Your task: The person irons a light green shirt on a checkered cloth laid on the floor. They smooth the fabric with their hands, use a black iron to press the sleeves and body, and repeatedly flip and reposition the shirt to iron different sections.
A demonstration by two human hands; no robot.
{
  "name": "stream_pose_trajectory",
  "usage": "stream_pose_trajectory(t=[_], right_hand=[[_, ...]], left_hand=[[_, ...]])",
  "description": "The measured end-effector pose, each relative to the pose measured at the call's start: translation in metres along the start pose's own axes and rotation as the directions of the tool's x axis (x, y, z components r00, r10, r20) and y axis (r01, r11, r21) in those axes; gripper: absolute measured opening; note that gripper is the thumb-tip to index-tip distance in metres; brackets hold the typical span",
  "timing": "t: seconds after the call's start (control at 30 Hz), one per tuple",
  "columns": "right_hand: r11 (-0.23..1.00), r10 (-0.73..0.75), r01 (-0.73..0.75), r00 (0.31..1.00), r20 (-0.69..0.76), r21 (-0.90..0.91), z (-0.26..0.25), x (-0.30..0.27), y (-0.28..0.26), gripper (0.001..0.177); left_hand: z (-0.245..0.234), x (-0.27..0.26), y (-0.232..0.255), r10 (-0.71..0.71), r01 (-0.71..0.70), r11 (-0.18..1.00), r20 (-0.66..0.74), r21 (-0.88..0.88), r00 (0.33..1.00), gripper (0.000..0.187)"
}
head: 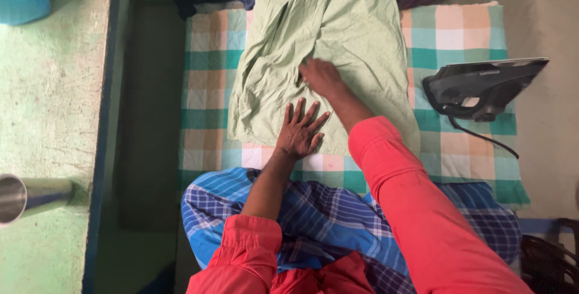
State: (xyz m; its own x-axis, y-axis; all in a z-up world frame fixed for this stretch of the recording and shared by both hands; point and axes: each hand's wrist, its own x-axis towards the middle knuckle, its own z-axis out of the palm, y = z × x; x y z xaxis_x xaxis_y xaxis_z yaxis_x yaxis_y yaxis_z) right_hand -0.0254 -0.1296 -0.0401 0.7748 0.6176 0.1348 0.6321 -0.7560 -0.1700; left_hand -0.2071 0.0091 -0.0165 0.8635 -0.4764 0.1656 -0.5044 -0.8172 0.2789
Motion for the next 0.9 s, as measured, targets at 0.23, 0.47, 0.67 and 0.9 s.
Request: stream_pose_trajectory(t=[0.23,0.47,0.67,0.9], right_hand=[[0.946,0.245,-0.249,0.968,0.046,0.208,-0.018,-0.012,-0.003,0.022],[0.948,0.178,-0.115,0.965,-0.193,0.296,-0.006,-0.136,-0.048,0.06],[0.751,0.603,-0.653,0.739,-0.3,-0.1,-0.011,-0.21,0.026,0.081],[0.868,0.495,-0.495,0.869,-0.018,-0.045,-0.024,-0.192,-0.043,0.077]], left_hand=[[0.002,0.001,-0.001,-0.009,0.009,1.0,-0.014,-0.004,1.0,0.063],[0.006,0.006,-0.021,-0.1,0.102,0.986,0.02,-0.133,0.995,0.083],[-0.026,0.002,-0.044,-0.311,0.312,0.95,-0.033,0.028,0.95,0.082],[0.028,0.022,-0.02,0.001,-0.003,0.994,-0.021,-0.107,1.0,0.081]])
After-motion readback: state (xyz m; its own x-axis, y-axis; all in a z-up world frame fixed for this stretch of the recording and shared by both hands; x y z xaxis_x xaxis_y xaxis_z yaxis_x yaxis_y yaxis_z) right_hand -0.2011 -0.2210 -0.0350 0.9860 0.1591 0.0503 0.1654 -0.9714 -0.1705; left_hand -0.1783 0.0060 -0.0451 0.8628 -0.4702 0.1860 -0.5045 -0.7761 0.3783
